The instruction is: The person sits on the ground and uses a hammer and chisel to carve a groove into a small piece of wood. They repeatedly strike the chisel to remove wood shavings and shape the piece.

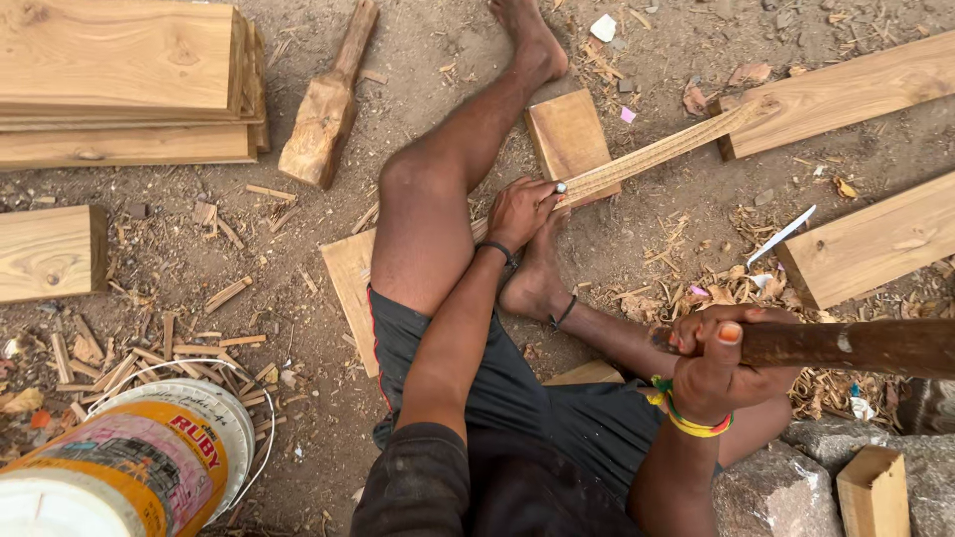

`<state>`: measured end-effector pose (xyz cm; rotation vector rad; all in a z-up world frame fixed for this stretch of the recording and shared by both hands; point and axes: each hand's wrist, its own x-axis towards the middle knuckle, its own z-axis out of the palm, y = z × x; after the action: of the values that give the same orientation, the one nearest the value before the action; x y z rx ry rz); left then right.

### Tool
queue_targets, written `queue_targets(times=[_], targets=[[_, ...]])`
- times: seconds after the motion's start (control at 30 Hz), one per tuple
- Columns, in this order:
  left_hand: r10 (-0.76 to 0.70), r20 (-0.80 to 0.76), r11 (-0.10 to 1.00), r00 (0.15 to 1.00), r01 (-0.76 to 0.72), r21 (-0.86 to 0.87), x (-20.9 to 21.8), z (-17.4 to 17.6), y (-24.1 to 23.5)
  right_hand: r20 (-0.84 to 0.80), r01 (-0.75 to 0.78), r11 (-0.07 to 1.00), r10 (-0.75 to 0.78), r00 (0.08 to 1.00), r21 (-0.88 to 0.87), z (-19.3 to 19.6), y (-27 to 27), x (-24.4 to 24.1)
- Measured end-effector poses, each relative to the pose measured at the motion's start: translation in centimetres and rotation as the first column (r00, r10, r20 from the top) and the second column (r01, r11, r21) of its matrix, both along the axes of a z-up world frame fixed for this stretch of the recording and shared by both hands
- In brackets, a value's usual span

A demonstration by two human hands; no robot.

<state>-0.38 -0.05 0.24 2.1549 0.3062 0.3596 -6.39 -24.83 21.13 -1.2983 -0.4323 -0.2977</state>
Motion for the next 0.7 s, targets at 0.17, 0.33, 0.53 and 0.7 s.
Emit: queue_targets(times=[0.17, 0.33, 0.53, 0.7], targets=[[-0.021, 0.013, 0.998, 1.000, 0.020, 0.053, 0.1, -0.1, -0.1, 0.094, 0.192, 0.863, -0.168, 0.981, -0.467, -5.7, 0.0, 1.3], [-0.069, 0.106, 0.991, 0.992, 0.056, 0.118, -0.2, -0.8, -0.2, -0.123, -0.106, 0.159, -0.095, 0.988, -0.981, -12.0, 0.8, 0.2], [-0.034, 0.106, 0.999, 0.994, 0.034, 0.002, -0.4, -0.5, -0.2, -0.080, -0.032, 0.491, -0.078, 0.994, -0.871, -11.5, -0.3, -2.0], [-0.051, 0.069, 0.999, 0.996, 0.052, -0.014, -0.2, -1.0, 0.2, -0.414, -0.147, 0.872, -0.069, 0.907, -0.467, -7.1, -0.8, -2.2]])
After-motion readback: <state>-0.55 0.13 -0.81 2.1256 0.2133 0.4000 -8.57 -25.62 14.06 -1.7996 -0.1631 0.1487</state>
